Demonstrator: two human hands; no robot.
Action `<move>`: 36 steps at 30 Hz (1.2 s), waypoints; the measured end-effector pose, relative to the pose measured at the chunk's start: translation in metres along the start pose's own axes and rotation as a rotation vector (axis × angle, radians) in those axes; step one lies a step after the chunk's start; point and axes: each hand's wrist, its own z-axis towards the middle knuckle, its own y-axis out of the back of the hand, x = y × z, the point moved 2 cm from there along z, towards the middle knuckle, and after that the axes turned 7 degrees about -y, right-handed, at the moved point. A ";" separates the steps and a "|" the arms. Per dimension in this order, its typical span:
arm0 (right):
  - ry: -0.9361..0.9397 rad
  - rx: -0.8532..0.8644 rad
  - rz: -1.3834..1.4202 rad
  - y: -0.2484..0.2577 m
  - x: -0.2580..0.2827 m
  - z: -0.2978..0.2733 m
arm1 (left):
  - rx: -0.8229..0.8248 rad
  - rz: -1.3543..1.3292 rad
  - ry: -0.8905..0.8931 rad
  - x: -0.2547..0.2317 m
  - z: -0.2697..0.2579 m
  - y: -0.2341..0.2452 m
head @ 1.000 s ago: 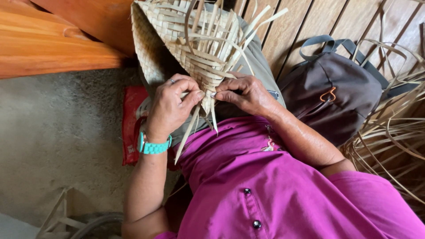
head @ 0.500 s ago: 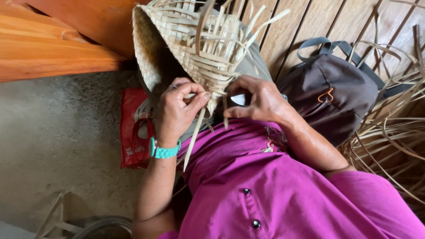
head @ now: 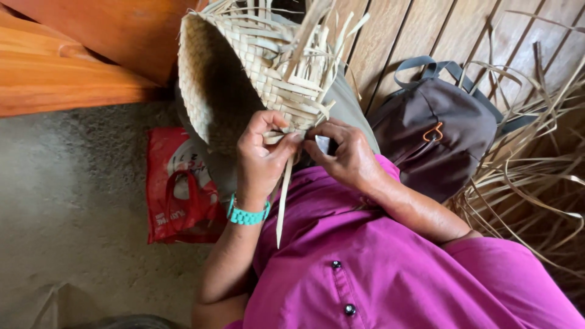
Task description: Weaving a basket from dried plant fibers
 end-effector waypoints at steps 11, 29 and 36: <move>-0.087 0.059 0.100 0.004 0.008 0.012 | -0.054 0.077 -0.069 -0.023 -0.001 0.003; -0.004 -0.009 0.126 -0.011 0.012 0.023 | -0.193 -0.140 -0.010 0.009 -0.021 -0.011; -0.067 0.010 0.105 -0.008 0.005 0.018 | -0.328 -0.300 0.076 0.002 -0.018 -0.006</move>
